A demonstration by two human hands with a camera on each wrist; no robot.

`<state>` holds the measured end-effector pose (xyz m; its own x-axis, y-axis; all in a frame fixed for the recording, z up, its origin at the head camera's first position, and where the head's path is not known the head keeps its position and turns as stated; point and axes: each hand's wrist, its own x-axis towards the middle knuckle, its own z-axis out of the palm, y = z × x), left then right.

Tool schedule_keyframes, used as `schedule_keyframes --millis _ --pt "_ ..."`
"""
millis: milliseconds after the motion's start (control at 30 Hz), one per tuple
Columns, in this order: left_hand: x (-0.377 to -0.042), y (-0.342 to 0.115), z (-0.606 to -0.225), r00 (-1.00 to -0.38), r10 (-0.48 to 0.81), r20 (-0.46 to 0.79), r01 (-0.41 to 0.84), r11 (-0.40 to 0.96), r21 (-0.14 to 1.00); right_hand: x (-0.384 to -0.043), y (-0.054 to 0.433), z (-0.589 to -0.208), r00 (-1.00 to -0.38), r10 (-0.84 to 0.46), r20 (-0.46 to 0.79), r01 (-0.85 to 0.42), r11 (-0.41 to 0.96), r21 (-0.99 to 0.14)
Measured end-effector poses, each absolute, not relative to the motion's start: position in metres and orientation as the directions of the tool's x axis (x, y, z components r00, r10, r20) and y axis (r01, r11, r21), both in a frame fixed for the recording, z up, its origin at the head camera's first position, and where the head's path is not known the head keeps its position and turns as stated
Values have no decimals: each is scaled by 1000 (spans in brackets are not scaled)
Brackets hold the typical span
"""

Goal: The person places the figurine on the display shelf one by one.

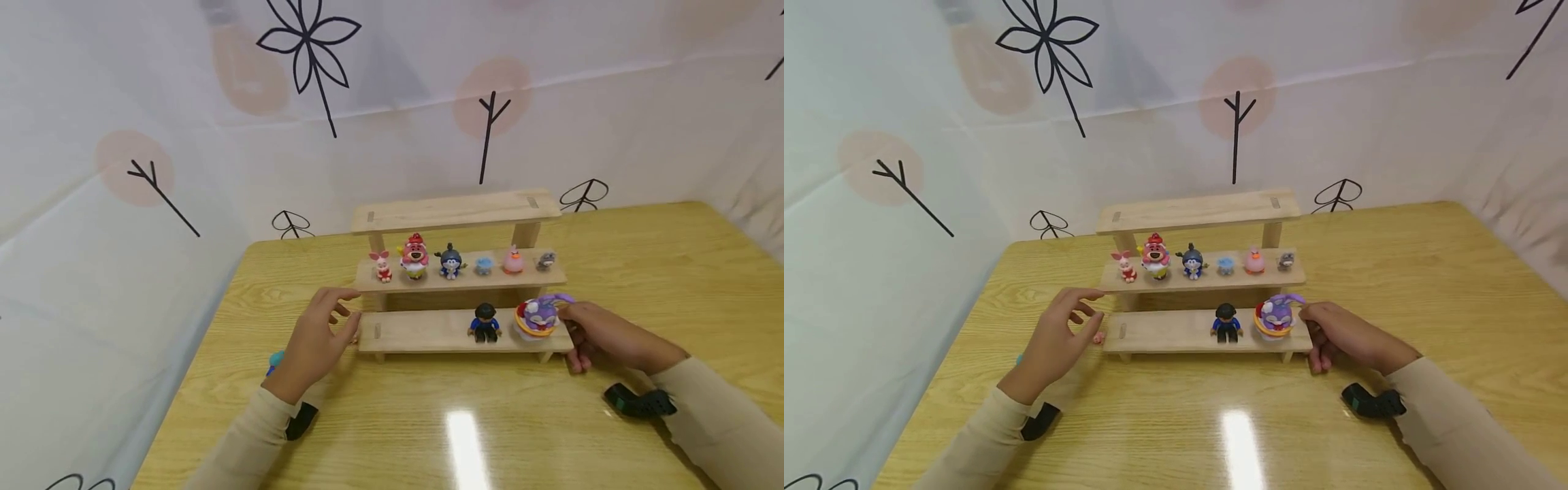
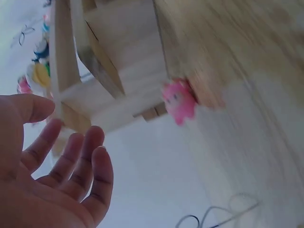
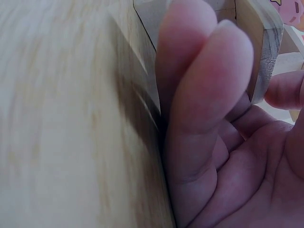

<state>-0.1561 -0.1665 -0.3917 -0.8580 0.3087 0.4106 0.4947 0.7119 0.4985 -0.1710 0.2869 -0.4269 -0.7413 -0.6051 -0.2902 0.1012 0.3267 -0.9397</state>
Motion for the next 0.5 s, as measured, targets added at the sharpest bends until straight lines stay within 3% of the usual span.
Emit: schedule_keyframes --millis 267,500 --pt "-171 -191 -401 -924 262 278 376 756 536 -170 287 -428 -741 -616 -268 79 316 -945" --pt "-179 -201 -407 -959 277 54 263 805 531 -171 287 -427 -730 -631 -263 75 309 -948"
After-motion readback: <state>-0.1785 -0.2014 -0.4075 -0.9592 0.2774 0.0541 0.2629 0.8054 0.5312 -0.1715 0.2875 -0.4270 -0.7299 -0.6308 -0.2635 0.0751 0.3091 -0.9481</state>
